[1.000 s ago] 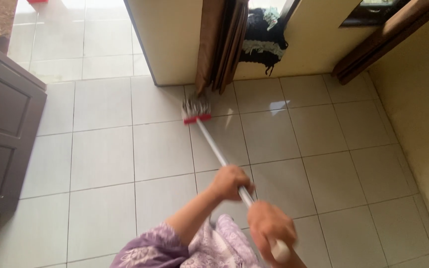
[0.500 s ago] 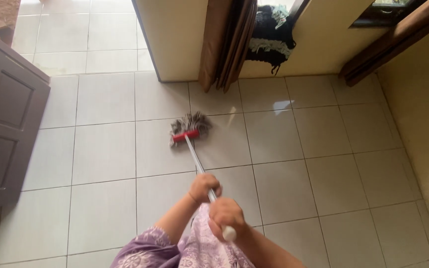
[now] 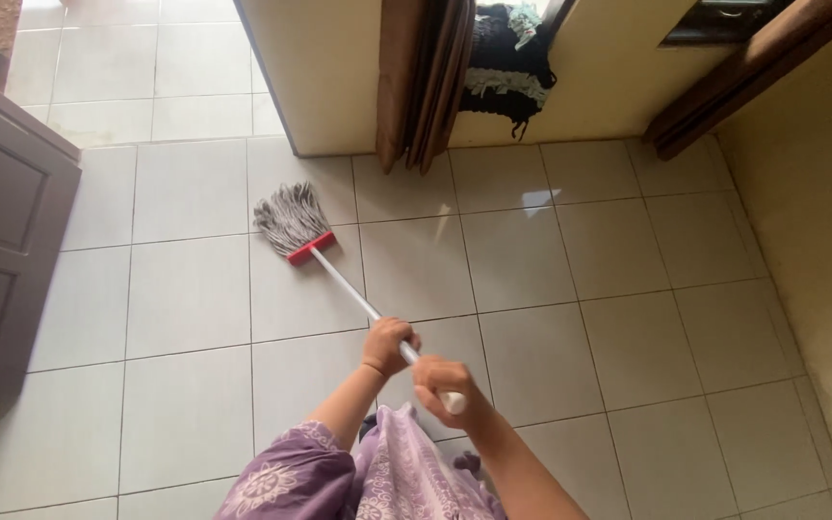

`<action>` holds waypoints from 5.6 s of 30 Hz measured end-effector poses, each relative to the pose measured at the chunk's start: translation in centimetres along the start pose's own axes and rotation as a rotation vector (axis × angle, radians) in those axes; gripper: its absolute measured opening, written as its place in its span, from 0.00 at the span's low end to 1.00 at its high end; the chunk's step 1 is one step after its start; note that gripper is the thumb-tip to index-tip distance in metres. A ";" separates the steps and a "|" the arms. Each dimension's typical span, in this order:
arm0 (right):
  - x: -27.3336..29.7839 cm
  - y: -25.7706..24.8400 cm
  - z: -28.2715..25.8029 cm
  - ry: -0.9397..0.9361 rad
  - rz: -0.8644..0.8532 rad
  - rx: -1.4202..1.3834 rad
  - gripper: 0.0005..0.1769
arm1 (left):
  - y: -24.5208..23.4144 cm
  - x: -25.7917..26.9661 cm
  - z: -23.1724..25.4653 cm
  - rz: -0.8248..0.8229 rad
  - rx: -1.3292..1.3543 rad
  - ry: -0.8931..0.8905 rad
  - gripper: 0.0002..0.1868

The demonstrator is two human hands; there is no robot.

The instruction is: The recorder is mopping a tiled floor in an entryway.

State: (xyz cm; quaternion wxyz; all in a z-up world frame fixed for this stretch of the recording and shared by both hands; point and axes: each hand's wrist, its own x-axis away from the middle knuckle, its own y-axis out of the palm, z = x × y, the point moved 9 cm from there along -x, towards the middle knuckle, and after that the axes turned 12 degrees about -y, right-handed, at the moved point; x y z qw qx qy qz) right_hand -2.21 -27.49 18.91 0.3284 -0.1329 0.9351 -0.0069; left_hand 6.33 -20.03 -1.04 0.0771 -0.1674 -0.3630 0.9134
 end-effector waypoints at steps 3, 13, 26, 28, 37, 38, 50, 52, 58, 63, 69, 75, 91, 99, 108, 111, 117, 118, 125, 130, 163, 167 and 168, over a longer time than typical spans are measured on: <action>2.2 -5.9 -5.7 -0.077 0.168 -0.026 0.11 | 1.8 0.2 8.8 0.004 0.081 0.164 0.09; 12.9 -17.2 -23.9 0.072 -0.376 0.074 0.16 | -4.8 4.2 38.7 0.025 0.310 0.614 0.16; 10.3 -16.8 -17.0 -0.219 0.216 0.199 0.13 | 5.9 3.0 28.7 0.009 0.235 0.259 0.12; 11.7 -15.8 -13.7 -0.206 0.215 0.182 0.11 | 7.8 4.0 25.2 0.034 0.230 0.193 0.13; 8.5 -11.8 -1.8 -0.398 0.188 0.025 0.18 | 9.6 -0.6 10.2 0.055 0.182 0.261 0.17; 6.5 -10.9 -0.1 -0.398 0.096 0.023 0.17 | 10.2 -2.1 7.2 0.005 0.124 0.210 0.15; 5.7 -12.9 13.6 0.031 0.113 0.312 0.12 | 15.6 -7.8 -4.0 -0.354 -0.014 -0.221 0.25; 6.2 -14.0 10.4 0.001 0.107 0.339 0.12 | 16.2 -7.2 -1.6 -0.297 0.024 -0.155 0.24; 9.0 -20.8 -3.0 0.044 0.096 0.263 0.12 | 20.6 -2.8 9.8 -0.216 0.238 -0.014 0.23; 14.6 -26.4 -13.5 0.138 0.006 0.254 0.15 | 21.6 4.1 25.3 -0.462 0.378 -0.062 0.12; 18.2 -26.9 -21.2 -0.179 0.053 0.120 0.11 | 23.6 9.2 32.5 -0.324 0.287 0.189 0.05; 17.8 -27.7 -16.7 -0.313 0.081 0.092 0.14 | 25.2 5.7 27.8 -0.212 0.184 0.128 0.08; 16.1 -34.7 3.6 0.058 0.003 0.277 0.08 | 34.7 -7.5 17.2 -0.363 0.070 -0.322 0.19; 16.7 -41.9 -17.7 0.175 0.076 0.333 0.10 | 38.5 -1.0 35.3 -0.582 0.100 -0.059 0.12; 25.1 -45.6 -23.9 -0.275 0.158 0.279 0.14 | 36.7 4.7 49.6 -0.382 0.300 0.321 0.07; 24.4 -47.3 -22.6 -0.295 0.160 0.299 0.14 | 36.9 2.3 49.3 -0.307 0.330 0.310 0.11; 24.2 -49.0 -12.9 -0.405 0.194 0.422 0.14 | 42.7 -4.9 41.3 -0.339 0.137 0.239 0.06; 24.2 -49.3 -10.8 -0.403 0.192 0.420 0.14 | 43.8 -5.9 39.8 -0.339 0.137 0.236 0.06; 19.2 -54.1 7.4 -0.003 0.059 0.271 0.09 | 47.9 -17.1 29.1 -0.448 0.418 -0.563 0.14; 19.1 -57.5 6.0 0.067 0.074 0.396 0.14 | 53.9 -17.8 28.4 -0.405 0.147 -0.055 0.20; 24.6 -73.5 8.5 0.069 -0.040 0.502 0.09 | 64.1 -23.0 44.5 -0.747 -0.398 0.009 0.24; 23.8 -76.3 5.9 0.038 0.076 0.380 0.09 | 65.7 -24.3 41.9 -0.522 0.482 -0.241 0.17; 23.8 -77.1 5.3 0.046 0.111 0.401 0.15 | 65.8 -23.7 44.6 -0.356 -0.036 0.355 0.28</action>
